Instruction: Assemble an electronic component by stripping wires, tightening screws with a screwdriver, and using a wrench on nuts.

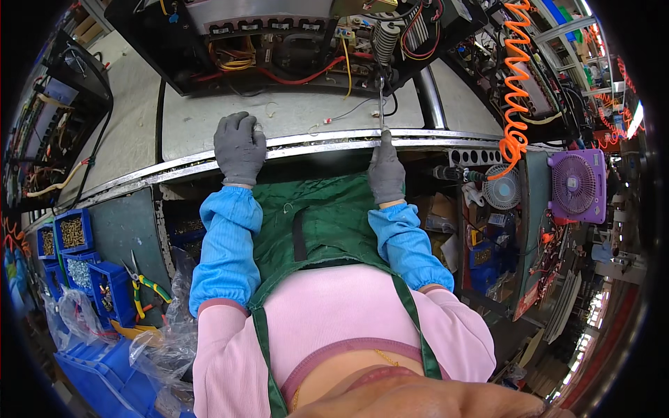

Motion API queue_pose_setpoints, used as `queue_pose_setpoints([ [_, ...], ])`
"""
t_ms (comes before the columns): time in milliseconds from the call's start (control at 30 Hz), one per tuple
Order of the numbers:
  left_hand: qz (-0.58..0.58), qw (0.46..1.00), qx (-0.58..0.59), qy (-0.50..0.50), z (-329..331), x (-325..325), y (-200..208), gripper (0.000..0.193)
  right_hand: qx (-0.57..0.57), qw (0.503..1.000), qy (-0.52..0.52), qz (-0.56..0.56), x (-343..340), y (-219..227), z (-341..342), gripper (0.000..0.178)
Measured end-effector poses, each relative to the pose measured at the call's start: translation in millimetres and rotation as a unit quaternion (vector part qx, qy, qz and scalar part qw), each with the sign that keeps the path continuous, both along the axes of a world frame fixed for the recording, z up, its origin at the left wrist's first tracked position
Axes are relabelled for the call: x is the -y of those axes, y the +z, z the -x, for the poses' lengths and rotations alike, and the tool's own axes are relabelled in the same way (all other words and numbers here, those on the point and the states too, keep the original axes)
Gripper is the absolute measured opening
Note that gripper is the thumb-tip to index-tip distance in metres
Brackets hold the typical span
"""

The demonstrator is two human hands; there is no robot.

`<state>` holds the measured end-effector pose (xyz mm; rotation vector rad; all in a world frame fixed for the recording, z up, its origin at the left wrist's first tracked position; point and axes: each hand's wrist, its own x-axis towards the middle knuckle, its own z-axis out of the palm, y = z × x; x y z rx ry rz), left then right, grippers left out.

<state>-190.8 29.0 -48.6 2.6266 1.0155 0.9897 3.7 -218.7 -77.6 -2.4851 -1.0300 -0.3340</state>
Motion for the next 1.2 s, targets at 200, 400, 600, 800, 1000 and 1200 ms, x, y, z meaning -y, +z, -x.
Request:
queue_pose_setpoints([
  [200, -0.01, 1.0, 0.007, -0.005, -1.7, -2.4, -0.6, 0.021, -0.012, 0.999, -0.008, 0.04, 9.2, 51.1, -6.9, 0.046],
  [400, -0.004, 1.0, 0.0, 0.003, -0.3, 0.2, 0.5, 0.021, 0.111, 0.988, 0.035, -0.099, -13.8, 123.8, -6.9, 0.025],
  [600, -0.001, 1.0, 0.001, 0.006, 0.4, 0.8, -0.7, 0.019, 0.236, 0.943, 0.108, -0.208, -66.0, 177.7, -46.0, 0.022],
  [800, 0.0, 1.0, 0.006, 0.005, 0.6, 0.2, -0.9, 0.018, -0.006, 0.965, 0.132, -0.227, -96.3, 209.1, -71.9, 0.026],
  [1000, 0.004, 1.0, 0.004, 0.003, -1.5, 1.3, 1.5, 0.018, -0.104, 0.922, 0.167, -0.332, -42.2, 173.1, -21.4, 0.015],
  [1200, -0.007, 1.0, 0.006, -0.003, 0.4, 0.0, -0.8, 0.021, -0.267, 0.89, 0.086, -0.361, -1.5, 104.4, 7.2, 0.009],
])
